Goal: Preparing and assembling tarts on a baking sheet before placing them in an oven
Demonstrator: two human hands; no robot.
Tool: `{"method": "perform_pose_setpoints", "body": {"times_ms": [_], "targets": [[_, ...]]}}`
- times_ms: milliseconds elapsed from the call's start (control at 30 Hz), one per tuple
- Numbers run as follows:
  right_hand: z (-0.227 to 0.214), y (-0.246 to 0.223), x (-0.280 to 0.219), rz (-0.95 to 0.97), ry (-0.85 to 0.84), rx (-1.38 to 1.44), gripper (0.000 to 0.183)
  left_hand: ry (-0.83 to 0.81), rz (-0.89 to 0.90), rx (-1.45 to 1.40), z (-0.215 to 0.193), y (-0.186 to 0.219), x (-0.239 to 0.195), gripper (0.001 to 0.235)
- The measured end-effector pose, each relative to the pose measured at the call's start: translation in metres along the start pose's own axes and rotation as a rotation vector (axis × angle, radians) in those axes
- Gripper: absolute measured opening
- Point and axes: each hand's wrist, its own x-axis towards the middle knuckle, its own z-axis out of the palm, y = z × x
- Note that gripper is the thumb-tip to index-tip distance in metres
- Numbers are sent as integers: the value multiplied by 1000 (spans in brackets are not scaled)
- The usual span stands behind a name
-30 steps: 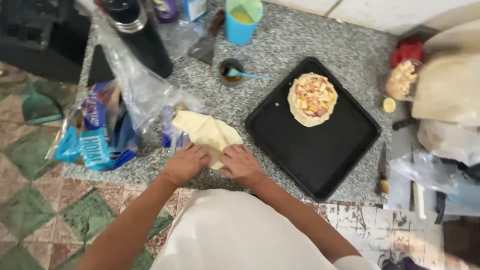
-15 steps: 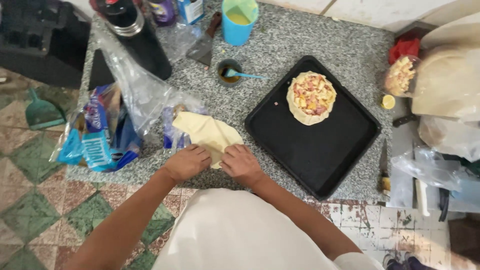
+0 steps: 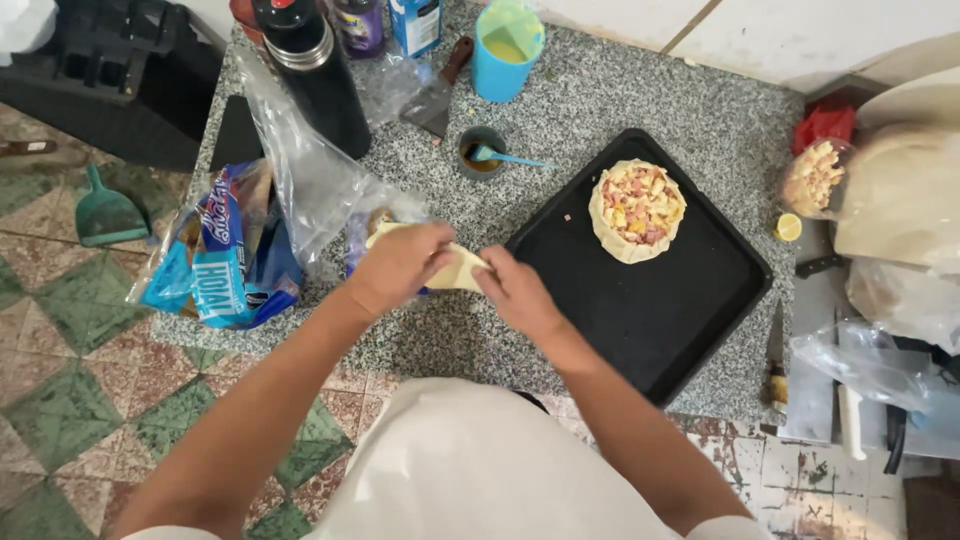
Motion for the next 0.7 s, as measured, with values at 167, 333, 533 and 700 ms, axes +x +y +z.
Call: {"method": "perform_pose_setpoints", "body": {"times_ms": [167, 333, 533, 700], "targets": [[-45, -30, 31, -154, -52, 147, 12, -61, -263, -237, -32, -29, 9, 55], [-90, -35, 31, -70, -137, 576, 23, 56, -338, -664, -73, 1, 5, 19], [-102, -29, 14, -51, -201, 751, 50, 170, -168, -566, -107, 9, 39, 11], [-173, -15, -16, -142, -30, 789, 30, 36, -31, -503, -147, 84, 49, 14]]}}
